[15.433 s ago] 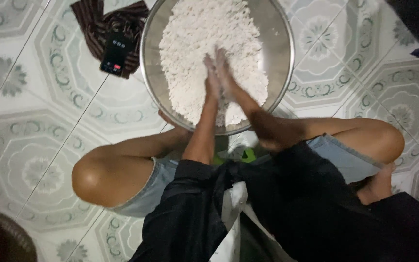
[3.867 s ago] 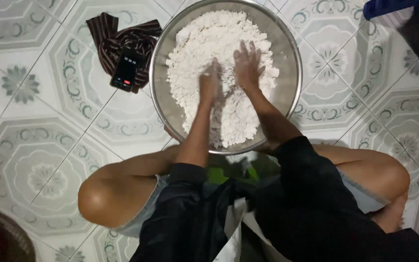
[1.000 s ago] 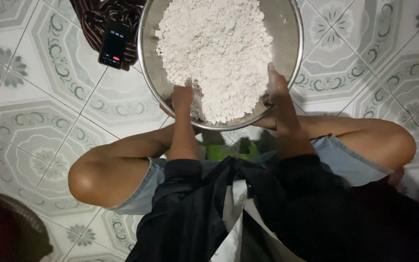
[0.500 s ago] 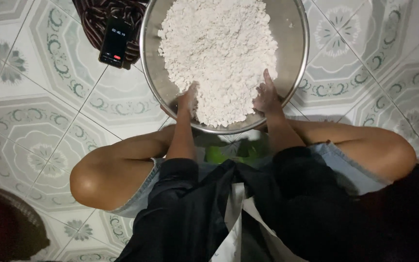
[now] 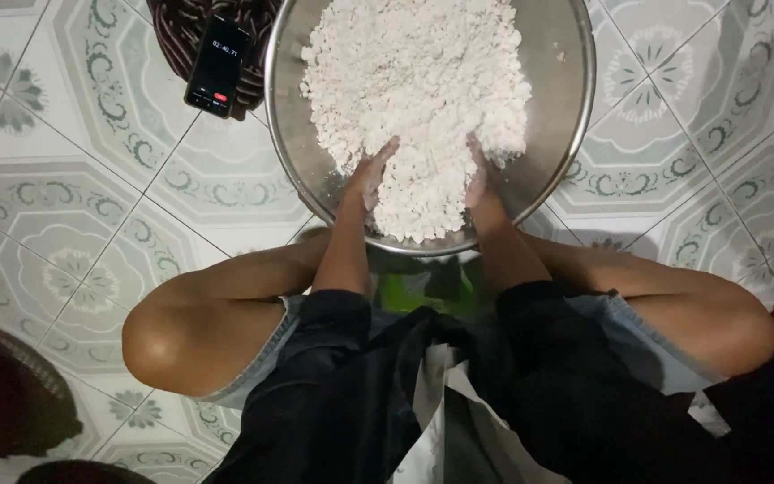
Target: Mixing and kneading a large quantity of dough in a metal bowl by hand while sitting on the floor.
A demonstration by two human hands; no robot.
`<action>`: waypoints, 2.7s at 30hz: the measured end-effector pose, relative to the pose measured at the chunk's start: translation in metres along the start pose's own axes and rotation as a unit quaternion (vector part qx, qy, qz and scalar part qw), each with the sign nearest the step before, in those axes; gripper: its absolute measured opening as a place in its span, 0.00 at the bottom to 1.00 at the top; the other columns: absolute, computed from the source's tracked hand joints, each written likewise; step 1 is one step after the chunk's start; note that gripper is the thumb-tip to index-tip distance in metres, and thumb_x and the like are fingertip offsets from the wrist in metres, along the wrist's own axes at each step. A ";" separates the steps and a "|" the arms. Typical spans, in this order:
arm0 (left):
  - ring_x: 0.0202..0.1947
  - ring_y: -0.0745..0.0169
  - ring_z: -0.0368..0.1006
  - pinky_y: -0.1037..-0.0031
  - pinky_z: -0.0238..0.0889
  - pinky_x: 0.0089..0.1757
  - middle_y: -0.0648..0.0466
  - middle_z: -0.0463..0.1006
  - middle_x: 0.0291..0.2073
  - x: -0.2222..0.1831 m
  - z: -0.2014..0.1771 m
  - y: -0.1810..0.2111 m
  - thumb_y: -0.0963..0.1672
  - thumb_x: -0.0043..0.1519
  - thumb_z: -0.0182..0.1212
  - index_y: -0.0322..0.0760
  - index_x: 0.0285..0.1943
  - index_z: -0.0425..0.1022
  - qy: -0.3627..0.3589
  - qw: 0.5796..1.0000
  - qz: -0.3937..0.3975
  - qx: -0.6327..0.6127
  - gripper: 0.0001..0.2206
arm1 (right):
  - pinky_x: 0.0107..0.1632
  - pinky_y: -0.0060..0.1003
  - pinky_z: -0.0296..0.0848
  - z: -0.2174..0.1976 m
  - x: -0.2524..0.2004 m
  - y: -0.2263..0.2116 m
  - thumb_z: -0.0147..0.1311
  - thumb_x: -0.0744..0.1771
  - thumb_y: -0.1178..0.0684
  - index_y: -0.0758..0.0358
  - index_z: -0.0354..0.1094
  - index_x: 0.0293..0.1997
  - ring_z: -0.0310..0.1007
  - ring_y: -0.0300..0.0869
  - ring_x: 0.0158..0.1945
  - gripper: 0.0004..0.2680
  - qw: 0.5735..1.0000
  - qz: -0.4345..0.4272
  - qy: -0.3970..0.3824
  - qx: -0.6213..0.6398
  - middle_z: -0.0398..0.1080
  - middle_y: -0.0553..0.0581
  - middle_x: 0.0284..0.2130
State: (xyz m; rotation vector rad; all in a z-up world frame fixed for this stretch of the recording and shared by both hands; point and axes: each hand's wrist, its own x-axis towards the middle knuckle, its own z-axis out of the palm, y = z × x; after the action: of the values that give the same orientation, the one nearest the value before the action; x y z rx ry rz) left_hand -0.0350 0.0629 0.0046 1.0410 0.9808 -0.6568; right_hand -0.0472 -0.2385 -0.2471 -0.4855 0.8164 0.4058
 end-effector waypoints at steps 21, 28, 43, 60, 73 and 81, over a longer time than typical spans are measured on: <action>0.25 0.59 0.68 0.54 0.68 0.35 0.39 0.76 0.29 0.067 0.056 0.021 0.49 0.62 0.59 0.11 0.65 0.65 0.133 0.972 0.187 -0.045 0.32 | 0.23 0.45 0.54 0.192 -0.026 -0.044 0.56 0.66 0.39 0.41 0.71 0.54 0.60 0.46 0.25 0.12 0.869 -0.118 0.056 -0.477 0.70 0.51 0.30; 0.62 0.38 0.69 0.55 0.66 0.53 0.28 0.68 0.63 -0.016 0.090 0.038 0.46 0.66 0.52 0.38 0.80 0.51 0.165 0.958 0.200 -0.126 0.30 | 0.72 0.59 0.45 0.344 -0.159 0.005 0.57 0.62 0.19 0.63 0.46 0.74 0.46 0.62 0.73 0.42 0.865 -0.139 0.100 -0.472 0.50 0.71 0.67; 0.51 0.49 0.73 0.61 0.65 0.51 0.33 0.75 0.54 0.002 0.074 0.025 0.55 0.61 0.45 0.19 0.60 0.68 0.030 0.960 0.277 0.003 0.33 | 0.71 0.57 0.52 0.332 -0.159 0.002 0.34 0.74 0.37 0.48 0.30 0.79 0.37 0.57 0.74 0.24 0.856 -0.133 -0.030 -0.498 0.33 0.59 0.73; 0.68 0.41 0.65 0.59 0.63 0.61 0.35 0.66 0.69 -0.013 0.086 0.057 0.63 0.59 0.31 0.33 0.71 0.66 0.003 0.990 0.135 -0.046 0.42 | 0.73 0.68 0.19 0.337 -0.139 -0.002 0.15 0.67 0.25 0.50 0.15 0.78 0.09 0.61 0.78 0.33 0.660 -0.150 -0.048 -0.734 0.11 0.63 0.76; 0.72 0.34 0.55 0.43 0.51 0.64 0.38 0.61 0.72 -0.066 0.062 0.062 0.65 0.56 0.39 0.37 0.74 0.61 0.060 0.968 0.205 0.132 0.43 | 0.68 0.77 0.38 0.242 -0.100 -0.045 0.33 0.65 0.17 0.42 0.33 0.79 0.28 0.64 0.78 0.36 0.696 -0.111 0.187 -0.684 0.26 0.63 0.76; 0.68 0.22 0.58 0.38 0.59 0.58 0.25 0.52 0.70 0.120 -0.040 -0.095 0.67 0.64 0.47 0.31 0.80 0.43 0.180 0.932 0.055 0.311 0.47 | 0.54 0.90 0.51 0.207 -0.156 -0.044 0.62 0.65 0.28 0.65 0.38 0.78 0.39 0.83 0.70 0.42 0.890 0.043 0.221 -0.397 0.33 0.78 0.74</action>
State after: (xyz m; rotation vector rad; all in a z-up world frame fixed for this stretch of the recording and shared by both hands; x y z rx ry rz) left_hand -0.0753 0.0623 -0.1479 1.8141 1.0406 -0.7147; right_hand 0.0010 -0.1837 0.0052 -1.3465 1.1021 0.7314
